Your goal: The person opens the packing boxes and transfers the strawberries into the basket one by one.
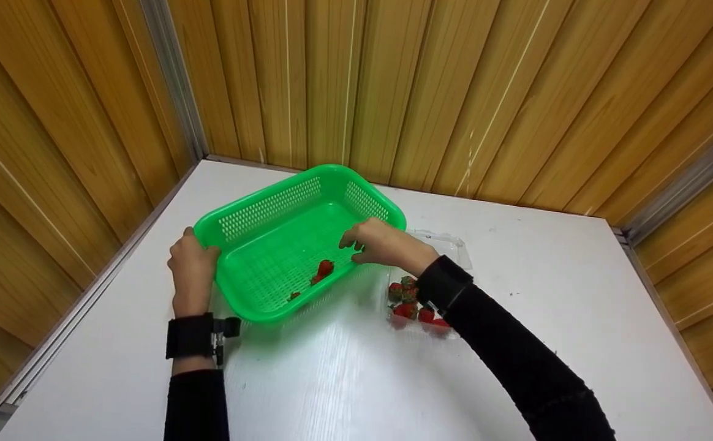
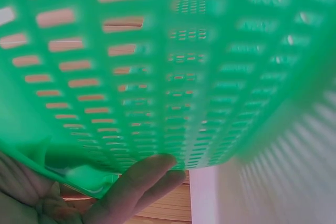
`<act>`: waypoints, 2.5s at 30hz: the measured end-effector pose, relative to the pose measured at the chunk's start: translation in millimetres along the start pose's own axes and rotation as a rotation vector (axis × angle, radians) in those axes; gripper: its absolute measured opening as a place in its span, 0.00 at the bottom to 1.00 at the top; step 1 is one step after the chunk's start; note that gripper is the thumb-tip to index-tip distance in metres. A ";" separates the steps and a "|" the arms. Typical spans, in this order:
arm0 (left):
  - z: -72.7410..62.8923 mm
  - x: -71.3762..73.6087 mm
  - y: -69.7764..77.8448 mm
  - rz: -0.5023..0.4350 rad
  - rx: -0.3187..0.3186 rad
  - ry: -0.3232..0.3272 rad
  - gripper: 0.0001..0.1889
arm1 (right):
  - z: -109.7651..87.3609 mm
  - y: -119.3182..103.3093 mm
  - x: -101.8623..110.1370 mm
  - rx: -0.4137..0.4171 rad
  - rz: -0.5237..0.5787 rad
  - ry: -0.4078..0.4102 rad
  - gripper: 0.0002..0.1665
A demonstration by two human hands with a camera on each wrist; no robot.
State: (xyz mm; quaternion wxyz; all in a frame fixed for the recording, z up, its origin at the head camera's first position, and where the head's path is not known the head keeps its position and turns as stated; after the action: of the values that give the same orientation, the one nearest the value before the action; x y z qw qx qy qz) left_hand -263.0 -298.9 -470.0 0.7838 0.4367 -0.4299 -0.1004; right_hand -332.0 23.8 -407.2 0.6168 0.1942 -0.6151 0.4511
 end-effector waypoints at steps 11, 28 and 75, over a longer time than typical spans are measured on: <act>0.8 2.5 2.0 0.009 0.003 -0.011 0.23 | -68.2 15.9 26.0 -0.010 -0.062 -0.001 0.15; -0.6 0.6 -0.7 0.019 -0.013 0.003 0.18 | -151.4 53.4 -27.2 -0.326 0.025 -0.100 0.11; -2.0 0.9 -0.6 0.023 -0.033 0.024 0.15 | -142.2 62.3 -14.3 -0.467 0.129 0.073 0.13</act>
State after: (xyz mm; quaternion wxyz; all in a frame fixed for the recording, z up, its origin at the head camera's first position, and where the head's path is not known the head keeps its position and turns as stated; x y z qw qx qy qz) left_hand -260.8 -298.6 -470.5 0.7970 0.4199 -0.4240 -0.0931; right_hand -296.2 164.5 -464.1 0.6368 -0.0096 -0.6910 0.3419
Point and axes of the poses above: each hand's wrist, its own z-axis towards the middle knuckle, its own x-axis out of the back of the hand, y = z × x, the point moved 3 cm from there along z, towards the middle knuckle, and after that the axes turned 12 degrees about y, right-handed, at the moved point
